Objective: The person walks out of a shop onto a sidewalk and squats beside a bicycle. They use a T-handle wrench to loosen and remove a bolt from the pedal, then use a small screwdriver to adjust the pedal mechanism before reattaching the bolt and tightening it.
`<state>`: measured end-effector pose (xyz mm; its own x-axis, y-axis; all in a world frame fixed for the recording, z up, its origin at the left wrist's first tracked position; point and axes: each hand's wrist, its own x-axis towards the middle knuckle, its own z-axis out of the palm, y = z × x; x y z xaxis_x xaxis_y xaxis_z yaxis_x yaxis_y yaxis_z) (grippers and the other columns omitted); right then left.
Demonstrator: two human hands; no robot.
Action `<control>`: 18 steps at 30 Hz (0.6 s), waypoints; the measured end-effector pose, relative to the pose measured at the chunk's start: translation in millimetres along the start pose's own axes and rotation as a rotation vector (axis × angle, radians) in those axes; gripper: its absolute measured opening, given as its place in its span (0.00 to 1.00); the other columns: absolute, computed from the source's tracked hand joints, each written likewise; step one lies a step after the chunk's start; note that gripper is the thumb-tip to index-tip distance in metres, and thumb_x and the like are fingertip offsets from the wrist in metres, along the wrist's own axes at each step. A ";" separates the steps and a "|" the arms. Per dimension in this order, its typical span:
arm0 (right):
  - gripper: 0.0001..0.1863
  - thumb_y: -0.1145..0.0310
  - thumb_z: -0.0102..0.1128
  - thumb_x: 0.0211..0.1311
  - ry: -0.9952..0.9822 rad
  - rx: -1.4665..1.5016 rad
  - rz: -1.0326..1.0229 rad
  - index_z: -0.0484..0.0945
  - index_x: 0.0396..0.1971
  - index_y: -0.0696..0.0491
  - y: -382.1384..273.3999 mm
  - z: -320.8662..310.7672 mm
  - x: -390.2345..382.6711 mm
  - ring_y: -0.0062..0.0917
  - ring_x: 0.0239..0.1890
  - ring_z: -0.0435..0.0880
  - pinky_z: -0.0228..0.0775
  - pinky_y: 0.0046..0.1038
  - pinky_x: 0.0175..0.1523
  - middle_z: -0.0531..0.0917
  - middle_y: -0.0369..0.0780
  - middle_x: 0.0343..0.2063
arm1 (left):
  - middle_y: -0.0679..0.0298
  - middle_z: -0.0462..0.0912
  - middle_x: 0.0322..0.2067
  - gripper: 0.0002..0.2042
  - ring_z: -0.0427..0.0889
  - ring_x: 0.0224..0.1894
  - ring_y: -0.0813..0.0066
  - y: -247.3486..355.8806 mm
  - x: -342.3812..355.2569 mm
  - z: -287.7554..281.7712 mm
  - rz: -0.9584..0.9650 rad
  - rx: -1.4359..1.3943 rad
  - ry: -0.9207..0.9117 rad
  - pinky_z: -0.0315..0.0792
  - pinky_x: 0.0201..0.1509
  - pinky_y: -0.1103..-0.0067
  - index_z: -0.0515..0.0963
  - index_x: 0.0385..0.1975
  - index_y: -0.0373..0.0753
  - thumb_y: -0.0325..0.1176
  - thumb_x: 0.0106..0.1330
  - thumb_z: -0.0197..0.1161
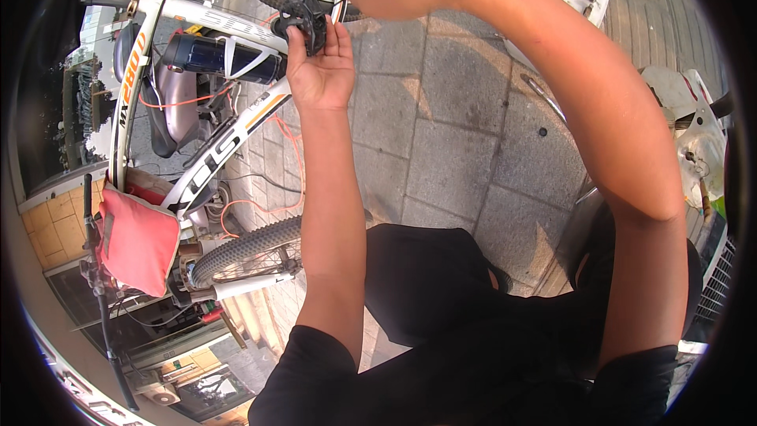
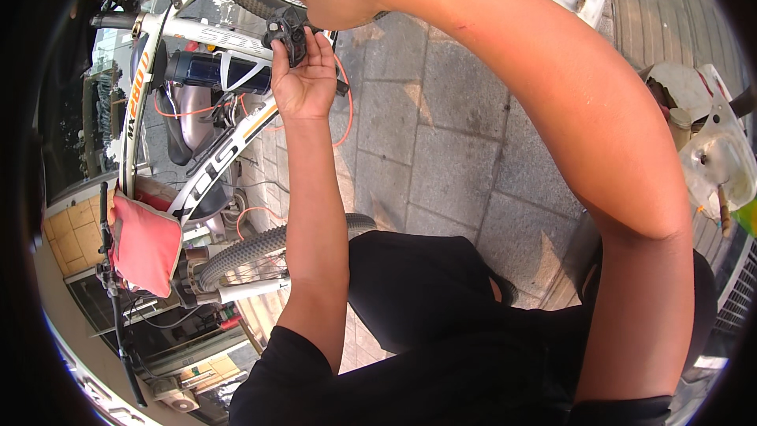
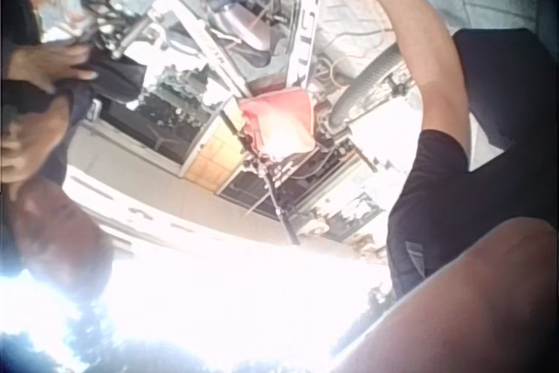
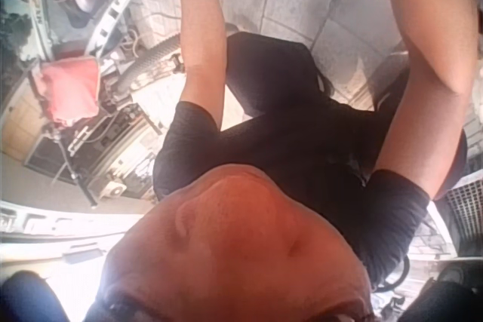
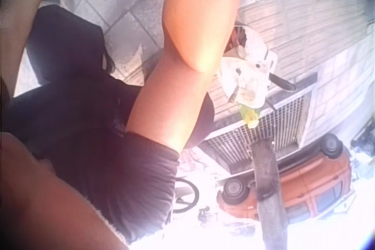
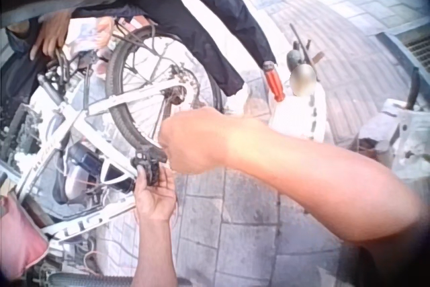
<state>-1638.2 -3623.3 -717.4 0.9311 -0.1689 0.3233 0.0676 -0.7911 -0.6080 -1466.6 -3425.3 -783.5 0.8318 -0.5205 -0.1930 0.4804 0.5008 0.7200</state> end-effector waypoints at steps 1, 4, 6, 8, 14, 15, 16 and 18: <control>0.13 0.69 0.59 0.54 0.032 -0.003 0.006 0.87 0.32 0.60 0.6 6.4 -0.7 0.49 0.42 0.89 0.80 0.46 0.48 0.88 0.54 0.34 | 0.61 0.87 0.45 0.13 0.87 0.51 0.64 -0.6 0.1 0.2 0.001 -0.001 0.002 0.78 0.63 0.61 0.81 0.45 0.37 0.38 0.68 0.71; 0.12 0.68 0.58 0.56 0.067 0.034 0.003 0.87 0.32 0.59 2.1 17.4 -3.8 0.49 0.41 0.89 0.80 0.47 0.48 0.88 0.54 0.33 | 0.60 0.87 0.46 0.14 0.86 0.51 0.64 -1.3 0.4 0.8 0.007 0.001 0.007 0.78 0.62 0.61 0.80 0.46 0.37 0.38 0.68 0.71; 0.12 0.68 0.58 0.56 0.088 0.018 -0.016 0.87 0.32 0.59 0.6 20.0 -9.2 0.49 0.41 0.89 0.80 0.47 0.48 0.88 0.54 0.33 | 0.60 0.86 0.46 0.15 0.86 0.51 0.64 -0.2 -0.8 1.1 0.017 0.009 0.011 0.79 0.62 0.62 0.80 0.48 0.36 0.38 0.69 0.71; 0.12 0.67 0.59 0.56 0.099 0.003 -0.017 0.87 0.32 0.58 2.4 22.4 -12.0 0.49 0.41 0.89 0.80 0.46 0.48 0.88 0.54 0.32 | 0.59 0.86 0.46 0.15 0.86 0.51 0.64 -2.6 0.5 0.6 0.008 0.003 -0.005 0.78 0.63 0.61 0.79 0.48 0.36 0.38 0.69 0.71; 0.11 0.67 0.60 0.54 0.117 -0.018 -0.086 0.86 0.29 0.59 0.1 19.2 -10.2 0.49 0.39 0.89 0.81 0.45 0.45 0.88 0.54 0.32 | 0.58 0.86 0.46 0.16 0.86 0.51 0.63 -0.6 2.3 -2.1 0.012 -0.023 -0.005 0.77 0.65 0.60 0.79 0.48 0.33 0.37 0.68 0.70; 0.11 0.67 0.60 0.54 0.142 -0.025 -0.112 0.86 0.28 0.59 -1.5 14.6 -13.5 0.49 0.39 0.89 0.81 0.45 0.45 0.88 0.54 0.32 | 0.58 0.86 0.47 0.16 0.86 0.51 0.63 0.1 2.1 -2.6 0.016 -0.020 -0.005 0.77 0.66 0.60 0.79 0.48 0.33 0.37 0.68 0.70; 0.11 0.67 0.60 0.54 0.168 -0.033 -0.136 0.86 0.28 0.60 -1.9 12.1 -16.1 0.49 0.38 0.89 0.81 0.45 0.44 0.88 0.54 0.32 | 0.57 0.86 0.47 0.16 0.86 0.51 0.63 -0.4 2.4 -2.7 0.010 -0.022 -0.011 0.77 0.66 0.60 0.79 0.48 0.33 0.37 0.68 0.70; 0.11 0.67 0.60 0.53 0.139 -0.114 -0.109 0.86 0.27 0.60 -0.1 17.3 -5.1 0.49 0.38 0.89 0.81 0.45 0.44 0.87 0.54 0.31 | 0.57 0.87 0.47 0.16 0.86 0.51 0.63 -1.1 2.9 -2.9 0.001 -0.027 -0.023 0.77 0.65 0.60 0.79 0.48 0.33 0.38 0.68 0.70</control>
<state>-1636.8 -3612.2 -731.6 0.8617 -0.1517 0.4842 0.1171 -0.8691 -0.4806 -1464.0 -3425.3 -786.8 0.8260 -0.5353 -0.1763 0.4868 0.5199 0.7019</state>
